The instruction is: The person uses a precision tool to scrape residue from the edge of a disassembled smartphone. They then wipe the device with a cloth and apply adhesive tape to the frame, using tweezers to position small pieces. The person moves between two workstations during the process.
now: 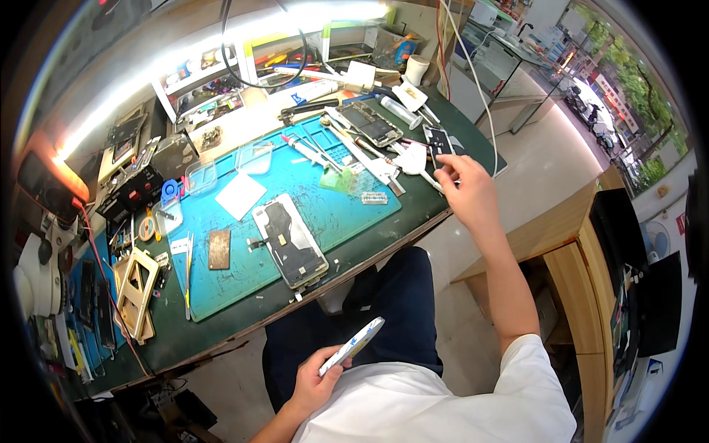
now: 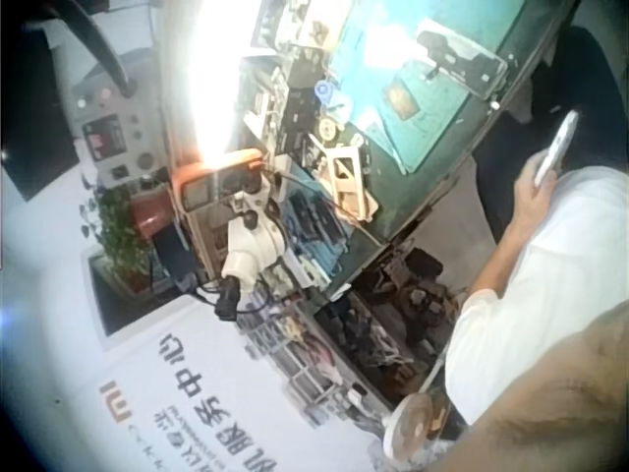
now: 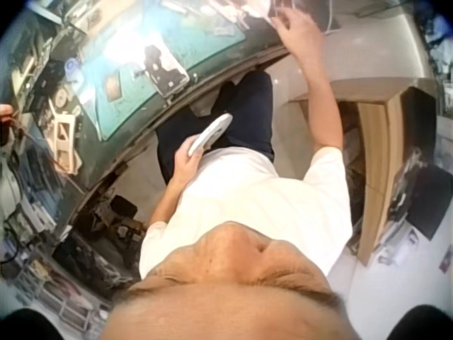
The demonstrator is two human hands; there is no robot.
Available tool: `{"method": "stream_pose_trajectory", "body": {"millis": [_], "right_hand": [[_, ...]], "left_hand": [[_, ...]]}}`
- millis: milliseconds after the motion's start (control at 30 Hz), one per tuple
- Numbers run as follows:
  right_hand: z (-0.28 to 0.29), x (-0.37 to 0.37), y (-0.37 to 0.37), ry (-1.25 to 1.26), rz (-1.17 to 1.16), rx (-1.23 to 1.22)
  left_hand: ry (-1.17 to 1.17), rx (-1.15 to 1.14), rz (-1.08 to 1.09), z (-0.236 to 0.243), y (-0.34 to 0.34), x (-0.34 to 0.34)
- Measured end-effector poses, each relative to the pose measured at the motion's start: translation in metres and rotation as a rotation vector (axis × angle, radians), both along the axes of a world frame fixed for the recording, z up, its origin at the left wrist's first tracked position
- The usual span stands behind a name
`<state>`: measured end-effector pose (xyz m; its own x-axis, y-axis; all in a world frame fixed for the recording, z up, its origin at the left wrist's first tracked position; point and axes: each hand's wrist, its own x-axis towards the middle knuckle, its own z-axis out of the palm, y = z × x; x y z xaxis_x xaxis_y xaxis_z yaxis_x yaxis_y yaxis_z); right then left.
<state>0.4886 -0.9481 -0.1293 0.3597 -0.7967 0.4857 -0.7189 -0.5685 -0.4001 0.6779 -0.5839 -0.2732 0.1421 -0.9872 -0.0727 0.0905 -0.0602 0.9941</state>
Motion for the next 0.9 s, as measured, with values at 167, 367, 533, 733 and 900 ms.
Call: {"method": "stream_pose_trajectory", "body": {"millis": [167, 367, 533, 733, 900], "right_hand": [[-0.011, 0.006, -0.010, 0.218, 0.089, 0.026], [-0.025, 0.033, -0.094, 0.269, 0.112, -0.175], [-0.001, 0.036, -0.148, 0.458, 0.304, 0.181], [0.004, 0.041, -0.181, 0.206, 0.171, 0.402], [-0.010, 0.033, -0.178, -0.204, 0.219, 0.297]], "left_hand": [[-0.016, 0.111, 0.003, 0.023, -0.012, 0.001], [-0.366, -0.082, 0.073, 0.029, -0.031, 0.007], [-0.379, -0.049, 0.142, 0.046, -0.044, 0.014], [-0.229, 0.017, 0.247, 0.040, -0.036, 0.009], [-0.258, -0.045, 0.248, 0.039, -0.037, 0.010]]}}
